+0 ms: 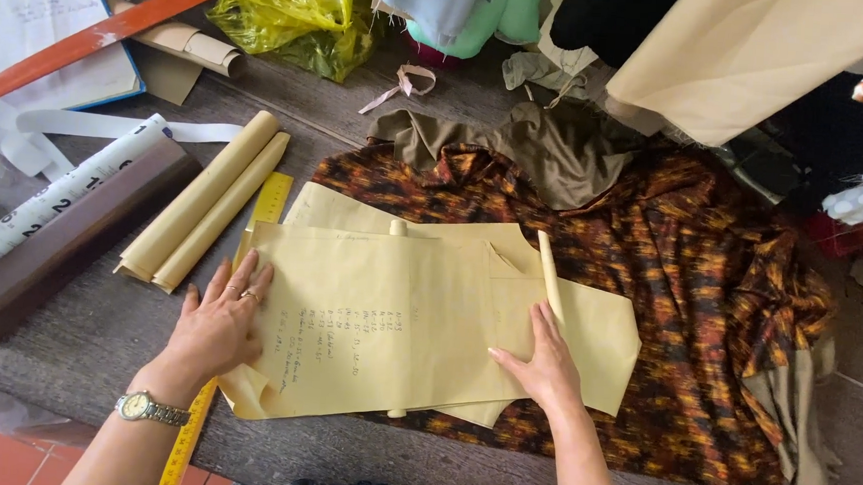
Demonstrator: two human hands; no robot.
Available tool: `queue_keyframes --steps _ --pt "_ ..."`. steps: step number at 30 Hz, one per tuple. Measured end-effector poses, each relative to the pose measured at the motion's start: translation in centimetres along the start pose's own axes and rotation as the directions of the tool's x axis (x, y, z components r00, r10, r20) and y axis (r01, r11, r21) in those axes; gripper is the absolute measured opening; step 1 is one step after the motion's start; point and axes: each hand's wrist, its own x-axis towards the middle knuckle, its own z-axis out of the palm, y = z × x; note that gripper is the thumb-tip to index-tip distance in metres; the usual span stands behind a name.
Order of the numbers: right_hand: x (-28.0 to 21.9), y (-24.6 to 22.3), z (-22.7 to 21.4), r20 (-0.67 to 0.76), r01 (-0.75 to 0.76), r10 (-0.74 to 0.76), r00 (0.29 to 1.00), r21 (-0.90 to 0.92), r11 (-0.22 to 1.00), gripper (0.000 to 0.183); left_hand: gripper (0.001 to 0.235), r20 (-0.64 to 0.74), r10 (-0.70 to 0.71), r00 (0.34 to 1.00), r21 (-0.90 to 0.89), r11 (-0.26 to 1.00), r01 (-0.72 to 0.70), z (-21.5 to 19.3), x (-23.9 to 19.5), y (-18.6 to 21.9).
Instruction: The person is unrolling paper patterns and aligning them on a piece of fabric on a workbench using a ruler.
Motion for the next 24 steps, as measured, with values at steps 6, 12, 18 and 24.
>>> queue_keyframes --steps 6,12,18,24 --pt "-0.32 -0.67 -0.34 -0.006 -0.020 0.020 1.000 0.000 1.000 0.097 0.109 0.011 -0.008 1.000 0.002 1.000 0.008 -0.47 -0.40 0.28" --pt "0.02 -0.18 0.05 -0.007 -0.011 0.011 1.000 -0.007 1.000 0.098 0.111 0.004 -0.008 1.000 0.009 1.000 0.007 -0.28 -0.32 0.23" --pt "-0.26 -0.70 -0.27 -0.003 -0.037 0.037 0.999 -0.005 0.999 0.095 0.109 -0.009 -0.002 1.000 -0.001 1.000 0.002 -0.20 -0.34 0.23" --pt "-0.06 -0.33 -0.10 -0.002 -0.013 0.013 1.000 -0.012 1.000 0.096 0.109 -0.018 -0.005 1.000 0.005 1.000 0.005 -0.21 -0.47 0.30"
